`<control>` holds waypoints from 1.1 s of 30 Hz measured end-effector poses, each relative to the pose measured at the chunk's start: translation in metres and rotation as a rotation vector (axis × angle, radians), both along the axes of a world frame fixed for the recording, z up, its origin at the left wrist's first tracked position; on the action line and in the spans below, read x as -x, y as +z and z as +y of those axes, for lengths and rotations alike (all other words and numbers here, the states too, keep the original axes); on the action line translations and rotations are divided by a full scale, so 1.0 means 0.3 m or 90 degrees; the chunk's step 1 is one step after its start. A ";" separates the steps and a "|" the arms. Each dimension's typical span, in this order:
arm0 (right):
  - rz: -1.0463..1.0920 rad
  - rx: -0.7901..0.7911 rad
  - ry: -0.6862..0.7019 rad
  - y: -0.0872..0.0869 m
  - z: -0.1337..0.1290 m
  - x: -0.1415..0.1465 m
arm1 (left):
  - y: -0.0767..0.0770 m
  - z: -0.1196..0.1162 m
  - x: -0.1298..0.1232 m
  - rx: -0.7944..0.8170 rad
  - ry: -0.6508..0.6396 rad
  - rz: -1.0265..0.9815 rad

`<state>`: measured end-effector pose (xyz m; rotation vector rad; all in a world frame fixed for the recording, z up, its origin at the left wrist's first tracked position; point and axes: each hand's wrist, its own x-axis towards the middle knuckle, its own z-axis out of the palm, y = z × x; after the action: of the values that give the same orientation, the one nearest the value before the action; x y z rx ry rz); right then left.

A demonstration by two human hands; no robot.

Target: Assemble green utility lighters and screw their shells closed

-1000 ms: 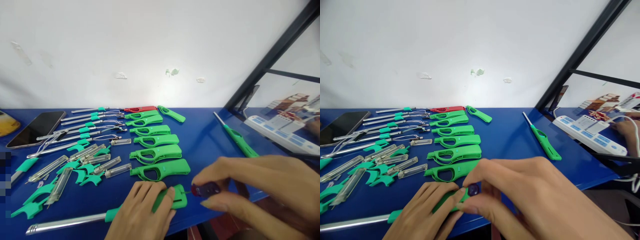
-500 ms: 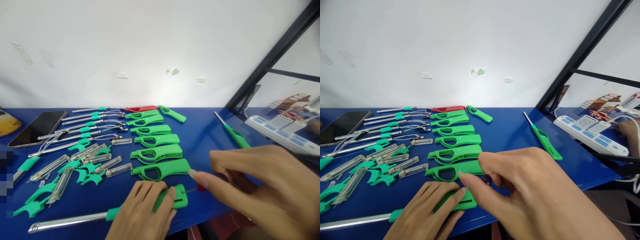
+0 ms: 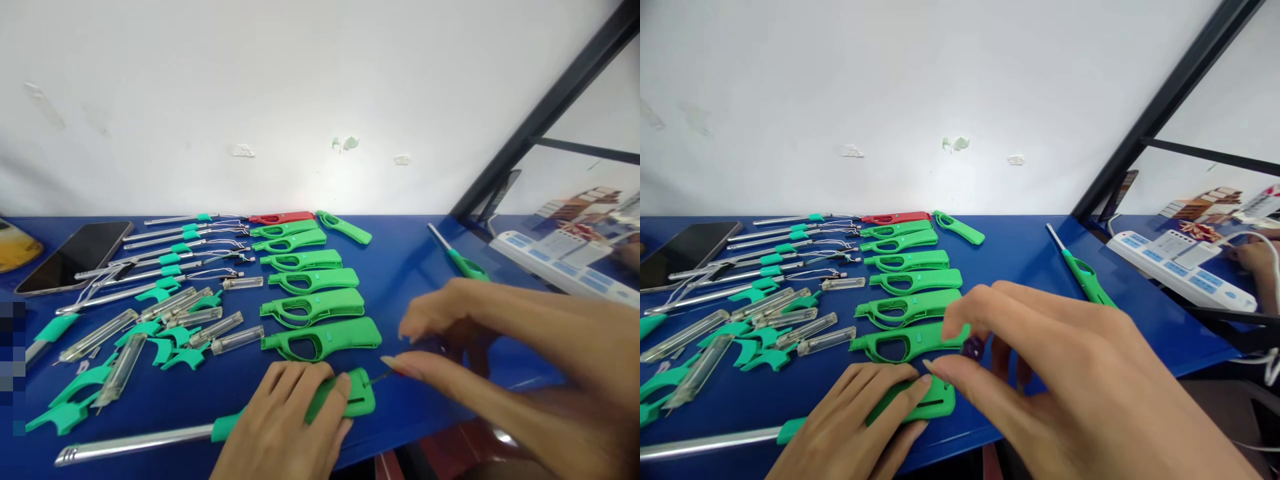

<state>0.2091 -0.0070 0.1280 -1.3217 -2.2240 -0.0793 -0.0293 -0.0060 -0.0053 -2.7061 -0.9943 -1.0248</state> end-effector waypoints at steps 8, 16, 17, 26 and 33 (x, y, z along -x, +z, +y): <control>0.023 0.017 -0.015 -0.004 0.028 0.000 | -0.003 -0.006 0.006 0.005 -0.005 0.011; 0.019 0.060 0.102 0.007 0.070 0.065 | 0.004 -0.002 0.004 0.001 -0.003 0.022; 0.006 0.069 0.109 0.005 0.076 0.064 | 0.002 -0.002 0.004 -0.002 -0.002 0.020; 0.056 -0.036 -0.003 0.005 0.041 0.001 | -0.007 -0.002 0.001 -0.002 -0.001 0.017; 0.005 -0.120 -0.218 0.003 0.059 -0.098 | -0.005 -0.001 -0.001 -0.006 0.002 0.016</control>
<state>0.2386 0.0108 0.1288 -1.5751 -1.9091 -0.3974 -0.0290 -0.0063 -0.0068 -2.7017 -0.9869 -0.9897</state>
